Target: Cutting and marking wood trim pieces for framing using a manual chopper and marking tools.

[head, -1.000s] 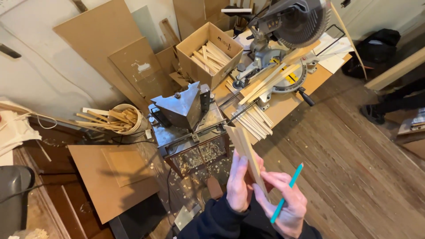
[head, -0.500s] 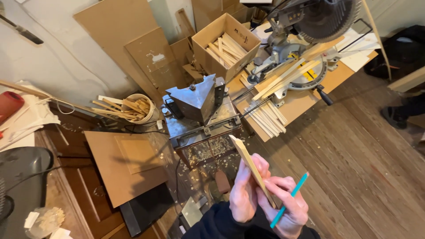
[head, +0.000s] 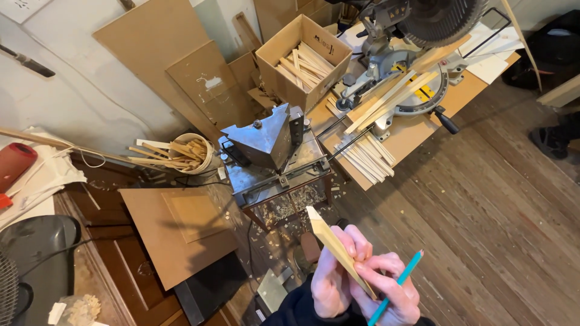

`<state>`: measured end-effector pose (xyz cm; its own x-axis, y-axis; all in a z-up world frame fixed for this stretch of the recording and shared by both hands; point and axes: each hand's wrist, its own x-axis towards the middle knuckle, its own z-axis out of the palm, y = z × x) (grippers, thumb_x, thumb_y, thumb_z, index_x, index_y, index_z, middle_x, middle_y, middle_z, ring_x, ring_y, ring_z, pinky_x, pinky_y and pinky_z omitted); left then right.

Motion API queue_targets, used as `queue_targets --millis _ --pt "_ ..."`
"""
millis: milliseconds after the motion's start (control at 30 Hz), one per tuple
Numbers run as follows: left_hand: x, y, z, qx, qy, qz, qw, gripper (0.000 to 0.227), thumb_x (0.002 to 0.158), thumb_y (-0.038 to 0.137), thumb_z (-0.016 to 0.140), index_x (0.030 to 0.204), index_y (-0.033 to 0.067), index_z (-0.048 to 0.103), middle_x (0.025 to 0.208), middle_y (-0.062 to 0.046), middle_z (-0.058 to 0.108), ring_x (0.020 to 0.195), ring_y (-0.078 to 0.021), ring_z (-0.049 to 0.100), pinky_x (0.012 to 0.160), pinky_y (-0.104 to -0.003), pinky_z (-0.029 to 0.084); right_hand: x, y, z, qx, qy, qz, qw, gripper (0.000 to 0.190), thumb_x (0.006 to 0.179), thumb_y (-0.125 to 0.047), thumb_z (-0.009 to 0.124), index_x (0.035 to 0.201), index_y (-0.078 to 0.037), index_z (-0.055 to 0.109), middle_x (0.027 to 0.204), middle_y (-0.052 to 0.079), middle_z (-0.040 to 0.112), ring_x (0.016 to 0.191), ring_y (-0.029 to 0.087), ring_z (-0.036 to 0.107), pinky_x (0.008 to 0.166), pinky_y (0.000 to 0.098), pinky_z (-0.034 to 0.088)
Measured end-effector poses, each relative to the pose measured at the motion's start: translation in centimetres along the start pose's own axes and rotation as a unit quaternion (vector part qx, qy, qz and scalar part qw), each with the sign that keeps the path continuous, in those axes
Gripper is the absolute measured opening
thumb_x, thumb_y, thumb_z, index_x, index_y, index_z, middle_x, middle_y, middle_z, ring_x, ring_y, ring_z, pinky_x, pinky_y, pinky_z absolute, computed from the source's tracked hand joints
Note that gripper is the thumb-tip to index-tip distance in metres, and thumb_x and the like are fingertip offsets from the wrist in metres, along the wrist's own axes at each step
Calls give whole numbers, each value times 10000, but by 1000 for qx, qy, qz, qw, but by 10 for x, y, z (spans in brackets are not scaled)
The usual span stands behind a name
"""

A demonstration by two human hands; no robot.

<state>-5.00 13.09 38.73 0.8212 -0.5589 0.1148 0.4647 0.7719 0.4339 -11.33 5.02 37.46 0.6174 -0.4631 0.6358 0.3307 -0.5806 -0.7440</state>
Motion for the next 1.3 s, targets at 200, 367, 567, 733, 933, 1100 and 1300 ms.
queue_targets --millis 200,367,567,733,933,1100,1300 --pt "-3 2 1 -25 0 -22 999 224 1097 313 403 1010 110 444 984 -70 454 918 -190 451 899 -328 407 -6 -1 -3 -10 -18 8 1000 469 575 36 880 1013 -37 732 975 101 682 820 211 682 756 299 551" --pt "-5 -2 -3 -25 -13 -6 1000 228 1098 320 407 1018 110 447 986 -68 454 914 -180 446 900 -315 399 -13 6 -3 -9 -21 -3 1000 469 580 6 892 1015 -54 727 989 92 665 837 210 676 784 309 550" --pt "-6 -3 -3 -25 -14 8 1000 238 1092 333 420 1022 108 452 984 -68 457 906 -167 443 887 -302 393 -15 7 0 -16 -12 -8 1000 469 585 -31 903 1017 -68 724 974 79 658 833 205 667 785 310 540" --pt "-8 -5 -2 -25 -10 10 1000 252 1094 348 430 1023 108 458 981 -72 461 903 -164 448 886 -297 394 -18 8 1 -22 -7 -21 1000 471 585 -36 902 1016 -67 715 959 73 652 831 198 666 777 308 536" --pt "-8 -6 -3 -30 -12 16 999 274 1099 368 427 1026 106 463 976 -74 466 902 -159 449 881 -290 391 -17 7 3 -27 5 -30 999 490 570 -41 901 1019 -58 708 947 80 645 818 192 668 759 302 536" --pt "-8 -5 -3 -29 -13 20 999 267 1093 359 428 1018 104 454 973 -78 464 906 -159 442 889 -285 383 -17 4 4 -29 -2 -24 999 490 575 -42 900 1024 -60 703 946 85 650 827 208 676 769 312 552" --pt "-11 -2 -4 -20 -14 7 1000 280 1089 383 440 1011 113 445 977 -79 455 907 -158 430 898 -286 375 -15 2 5 -25 -3 -28 999 478 590 -36 900 1026 -60 705 938 83 652 821 197 680 756 297 555"
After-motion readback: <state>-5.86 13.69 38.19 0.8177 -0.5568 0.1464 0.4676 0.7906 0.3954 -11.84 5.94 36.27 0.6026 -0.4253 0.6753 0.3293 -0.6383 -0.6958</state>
